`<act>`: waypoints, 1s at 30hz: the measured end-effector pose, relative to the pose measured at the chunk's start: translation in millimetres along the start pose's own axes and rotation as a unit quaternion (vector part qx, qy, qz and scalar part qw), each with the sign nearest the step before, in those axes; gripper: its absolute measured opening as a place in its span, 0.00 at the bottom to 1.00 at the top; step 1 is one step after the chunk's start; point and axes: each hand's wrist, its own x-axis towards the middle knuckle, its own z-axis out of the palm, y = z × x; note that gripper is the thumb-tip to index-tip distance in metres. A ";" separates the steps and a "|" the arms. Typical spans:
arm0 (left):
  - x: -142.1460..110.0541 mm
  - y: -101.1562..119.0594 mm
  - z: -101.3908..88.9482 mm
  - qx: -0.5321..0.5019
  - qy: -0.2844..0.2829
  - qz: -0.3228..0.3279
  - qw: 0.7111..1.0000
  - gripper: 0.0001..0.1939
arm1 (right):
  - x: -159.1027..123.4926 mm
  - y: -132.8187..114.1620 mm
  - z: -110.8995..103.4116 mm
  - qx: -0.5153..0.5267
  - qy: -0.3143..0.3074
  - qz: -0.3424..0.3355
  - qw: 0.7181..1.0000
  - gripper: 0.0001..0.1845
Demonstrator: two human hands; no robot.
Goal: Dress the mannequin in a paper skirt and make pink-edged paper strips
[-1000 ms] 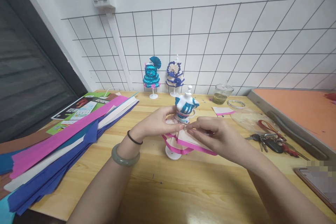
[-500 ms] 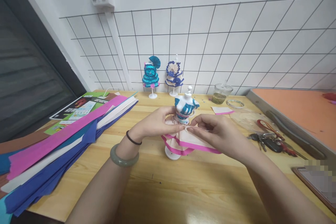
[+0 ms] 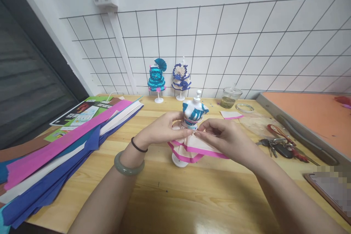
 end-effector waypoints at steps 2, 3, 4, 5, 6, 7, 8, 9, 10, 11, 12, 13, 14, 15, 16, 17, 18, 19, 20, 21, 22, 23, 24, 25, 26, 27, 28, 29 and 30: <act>0.3 2.1 0.9 -0.004 0.000 0.000 1.000 0.17 | -0.2 -1.6 -0.6 0.004 -0.002 0.002 1.000 0.12; 0.4 3.1 1.8 -0.003 0.003 -0.003 1.000 0.18 | -0.3 -2.5 -0.9 0.006 -0.004 0.001 1.000 0.12; 0.6 3.9 2.9 -0.001 0.009 -0.008 1.000 0.18 | -0.4 -3.3 -1.3 0.007 -0.005 0.000 1.000 0.12; 0.7 4.4 4.2 0.002 0.017 -0.013 1.000 0.19 | -0.4 -4.0 -1.7 0.006 -0.005 -0.001 1.000 0.12; 0.8 4.6 5.5 0.004 0.025 -0.019 0.999 0.19 | -0.4 -4.5 -2.1 0.004 -0.005 -0.001 1.000 0.13; 0.9 4.5 6.8 0.005 0.033 -0.023 0.999 0.19 | -0.3 -4.8 -2.4 0.002 -0.003 -0.001 1.000 0.13; 1.0 4.2 7.8 0.005 0.039 -0.025 0.999 0.19 | -0.3 -4.8 -2.6 -0.002 -0.001 -0.001 1.000 0.13; 1.1 3.7 8.6 0.004 0.043 -0.026 0.999 0.18 | -0.2 -4.7 -2.8 -0.005 0.000 -0.002 1.000 0.13; 1.3 3.2 9.1 0.002 0.045 -0.026 0.999 0.17 | -0.1 -4.3 -2.9 -0.009 -0.001 -0.004 1.000 0.13; 1.4 2.6 9.3 0.000 0.048 -0.025 0.999 0.17 | 0.1 -3.7 -2.9 -0.012 -0.002 -0.008 1.000 0.13; 1.7 1.9 9.3 -0.001 0.052 -0.024 0.998 0.16 | 0.3 -2.9 -2.9 -0.015 -0.004 -0.013 1.000 0.13; 1.9 1.2 9.1 -0.002 0.058 -0.022 0.998 0.16 | 0.5 -1.9 -2.9 -0.019 -0.006 -0.017 1.000 0.12; 2.2 0.4 8.9 -0.002 0.065 -0.022 0.998 0.16 | 0.7 -0.9 -2.8 -0.023 -0.004 -0.021 1.000 0.11; 2.5 -0.6 8.6 -0.001 0.073 -0.024 0.997 0.15 | 0.9 0.2 -2.8 -0.028 0.004 -0.023 0.999 0.10; 2.8 -1.7 8.3 0.001 0.080 -0.027 0.996 0.15 | 1.0 1.2 -2.9 -0.032 0.019 -0.024 0.999 0.09; 3.2 -2.8 8.0 0.003 0.087 -0.033 0.996 0.15 | 1.1 2.0 -3.2 -0.035 0.038 -0.026 0.998 0.09; 3.5 -4.1 7.7 0.006 0.094 -0.038 0.995 0.15 | 1.0 2.3 -3.7 -0.037 0.061 -0.031 0.997 0.09; 3.8 -5.4 7.3 0.008 0.101 -0.043 0.994 0.15 | 0.7 2.1 -4.4 -0.040 0.082 -0.042 0.995 0.10; 4.1 -6.7 7.0 0.010 0.109 -0.046 0.993 0.16 | 0.3 1.3 -5.1 -0.044 0.096 -0.062 0.992 0.11; 4.4 -7.9 6.8 0.010 0.118 -0.048 0.992 0.16 | -0.2 -0.2 -5.6 -0.050 0.099 -0.089 0.990 0.12; 4.7 -9.0 6.5 0.009 0.126 -0.050 0.991 0.17 | -0.8 -2.1 -5.8 -0.058 0.090 -0.120 0.987 0.12; 4.9 -10.1 6.3 0.007 0.134 -0.051 0.990 0.17 | -1.3 -4.2 -5.5 -0.071 0.073 -0.152 0.983 0.13; 5.2 -11.0 6.2 0.001 0.141 -0.053 0.989 0.17 | -1.8 -6.4 -4.4 -0.089 0.054 -0.180 0.978 0.12; 5.4 -11.7 6.1 -0.007 0.147 -0.055 0.988 0.17 | -2.1 -8.2 -2.7 -0.112 0.040 -0.204 0.972 0.12; 5.5 -12.4 6.0 -0.017 0.150 -0.056 0.987 0.17 | -2.1 -9.5 -0.3 -0.140 0.036 -0.221 0.964 0.10; 5.7 -12.9 5.9 -0.028 0.152 -0.058 0.986 0.17 | -2.0 -10.1 2.5 -0.171 0.045 -0.236 0.955 0.09; 5.8 -13.4 5.8 -0.037 0.154 -0.061 0.986 0.16 | -1.7 -10.1 5.5 -0.201 0.064 -0.249 0.945 0.09; 5.8 -13.8 5.6 -0.044 0.154 -0.063 0.985 0.16 | -1.3 -9.5 8.4 -0.227 0.087 -0.260 0.935 0.09; 5.9 -14.2 5.3 -0.050 0.153 -0.065 0.985 0.16 | -0.9 -8.4 11.1 -0.247 0.110 -0.272 0.924 0.09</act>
